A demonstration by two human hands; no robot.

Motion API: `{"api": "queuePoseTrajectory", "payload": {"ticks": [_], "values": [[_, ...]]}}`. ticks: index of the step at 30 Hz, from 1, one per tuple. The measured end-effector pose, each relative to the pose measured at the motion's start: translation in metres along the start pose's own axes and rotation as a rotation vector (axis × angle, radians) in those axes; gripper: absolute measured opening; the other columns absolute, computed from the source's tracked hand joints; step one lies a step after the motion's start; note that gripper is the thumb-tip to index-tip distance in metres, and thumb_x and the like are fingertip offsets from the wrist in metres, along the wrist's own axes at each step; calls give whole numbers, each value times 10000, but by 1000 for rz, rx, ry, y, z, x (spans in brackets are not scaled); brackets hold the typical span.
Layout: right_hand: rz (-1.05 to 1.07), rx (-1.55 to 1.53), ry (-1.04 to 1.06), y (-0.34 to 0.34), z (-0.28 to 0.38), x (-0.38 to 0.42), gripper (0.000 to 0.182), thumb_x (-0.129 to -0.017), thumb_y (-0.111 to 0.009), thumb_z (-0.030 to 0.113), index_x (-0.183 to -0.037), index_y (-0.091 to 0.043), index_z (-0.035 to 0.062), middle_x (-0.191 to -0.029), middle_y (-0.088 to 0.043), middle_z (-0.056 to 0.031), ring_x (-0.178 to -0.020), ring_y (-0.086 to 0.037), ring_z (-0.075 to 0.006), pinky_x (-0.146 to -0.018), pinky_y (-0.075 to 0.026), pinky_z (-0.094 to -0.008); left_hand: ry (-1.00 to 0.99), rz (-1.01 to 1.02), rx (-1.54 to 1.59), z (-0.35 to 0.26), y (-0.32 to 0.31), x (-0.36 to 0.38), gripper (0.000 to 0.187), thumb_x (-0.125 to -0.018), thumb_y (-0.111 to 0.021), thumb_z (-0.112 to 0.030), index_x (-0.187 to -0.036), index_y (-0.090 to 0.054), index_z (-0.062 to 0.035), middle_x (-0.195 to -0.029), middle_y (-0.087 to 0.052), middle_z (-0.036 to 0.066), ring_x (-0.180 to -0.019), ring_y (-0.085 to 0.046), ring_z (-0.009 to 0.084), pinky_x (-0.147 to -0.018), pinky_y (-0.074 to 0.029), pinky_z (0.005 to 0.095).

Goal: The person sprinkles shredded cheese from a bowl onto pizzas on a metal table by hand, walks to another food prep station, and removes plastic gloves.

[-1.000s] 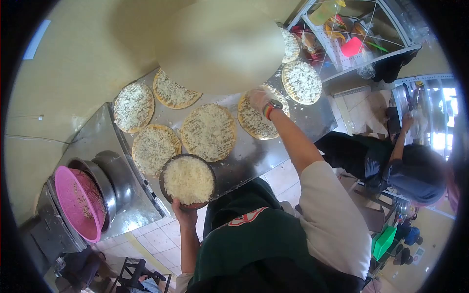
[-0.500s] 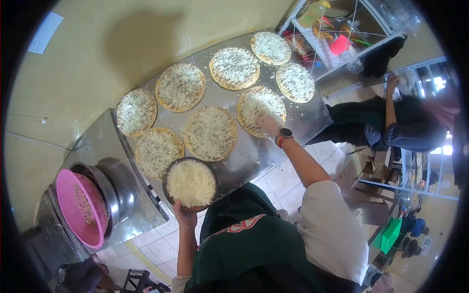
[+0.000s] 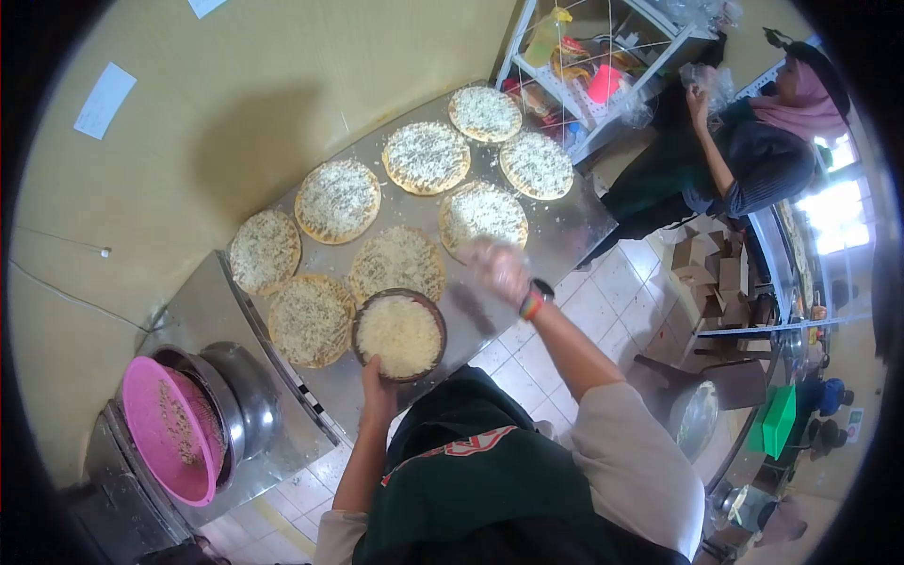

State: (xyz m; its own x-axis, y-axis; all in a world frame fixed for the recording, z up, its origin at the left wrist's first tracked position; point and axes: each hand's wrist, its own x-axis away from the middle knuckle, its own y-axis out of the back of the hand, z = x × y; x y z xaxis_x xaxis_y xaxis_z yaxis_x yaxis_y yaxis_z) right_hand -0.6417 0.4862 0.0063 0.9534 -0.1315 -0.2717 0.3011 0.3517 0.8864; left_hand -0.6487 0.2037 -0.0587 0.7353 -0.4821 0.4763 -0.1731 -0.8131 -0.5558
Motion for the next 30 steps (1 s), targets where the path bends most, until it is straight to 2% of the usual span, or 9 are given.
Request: {"api": "queuePoseTrajectory", "payload": {"ticks": [4,7,11,15,18,21,23,28,30], "values": [[326,-76,244,-26,53,15,326,-755,-490,320,-1006,-540,119,-1015,-517,-151,-957,-476,-278,-791,-403,-388,64,127,39,22,-20,-30,488,-811,-425,-302,-1196,-303,-26,-1143,-429,130,-1055,-436,238,-868,-377,367],[171,36,170,-13,65,-2,378,-705,-480,381,-946,-548,99,-802,-575,-125,-763,-553,-277,-662,-437,-396,8,156,106,24,-51,-47,502,-810,-436,-301,-1206,-261,-47,-1127,-430,123,-1028,-455,240,-834,-406,380],[800,-183,-37,-5,31,-37,477,-671,-545,423,-1017,-525,96,-1017,-496,-200,-973,-455,-310,-838,-363,-380,101,41,131,20,-90,-77,510,-817,-369,-368,-1197,-336,-30,-1177,-421,118,-1080,-415,263,-911,-321,410],[525,-192,184,-33,-44,-70,426,-667,-572,358,-1005,-528,101,-955,-522,-186,-907,-491,-311,-811,-381,-359,49,8,201,35,-115,-130,521,-807,-382,-392,-1189,-352,-39,-1166,-434,97,-1057,-430,258,-882,-343,408],[406,-597,425,-21,-98,-122,351,-701,-573,275,-976,-527,61,-869,-548,-137,-863,-516,-261,-786,-391,-324,5,-17,285,37,-132,-165,486,-793,-451,-327,-1157,-374,-15,-1142,-453,103,-1060,-433,212,-905,-330,352],[624,-1006,182,-4,-115,-161,286,-735,-562,230,-919,-526,15,-812,-548,-84,-825,-523,-184,-722,-422,-281,-53,-24,371,45,-138,-191,510,-784,-461,-325,-1168,-363,-5,-1161,-442,99,-1078,-419,213,-920,-313,343],[926,-1428,-461,6,-123,-191,267,-759,-544,230,-867,-525,-13,-808,-545,-44,-785,-519,-136,-666,-443,-247,-66,-101,385,52,-133,-194,521,-777,-468,-329,-1171,-361,-6,-1166,-439,98,-1079,-419,214,-918,-315,342],[531,-950,114,-67,-183,-248,177,-692,-576,175,-791,-564,29,-730,-565,-56,-659,-555,-179,-612,-451,-259,-131,-286,281,47,-114,-164,563,-768,-438,-404,-1198,-343,-53,-1167,-431,100,-1086,-408,259,-859,-372,434],[351,-236,340,-95,-193,-271,148,-665,-552,161,-764,-597,61,-768,-589,-106,-698,-570,-225,-653,-455,-310,-195,-376,212,53,-99,-144,569,-765,-440,-416,-1199,-346,-61,-1163,-434,94,-1083,-412,259,-856,-379,421]]}}
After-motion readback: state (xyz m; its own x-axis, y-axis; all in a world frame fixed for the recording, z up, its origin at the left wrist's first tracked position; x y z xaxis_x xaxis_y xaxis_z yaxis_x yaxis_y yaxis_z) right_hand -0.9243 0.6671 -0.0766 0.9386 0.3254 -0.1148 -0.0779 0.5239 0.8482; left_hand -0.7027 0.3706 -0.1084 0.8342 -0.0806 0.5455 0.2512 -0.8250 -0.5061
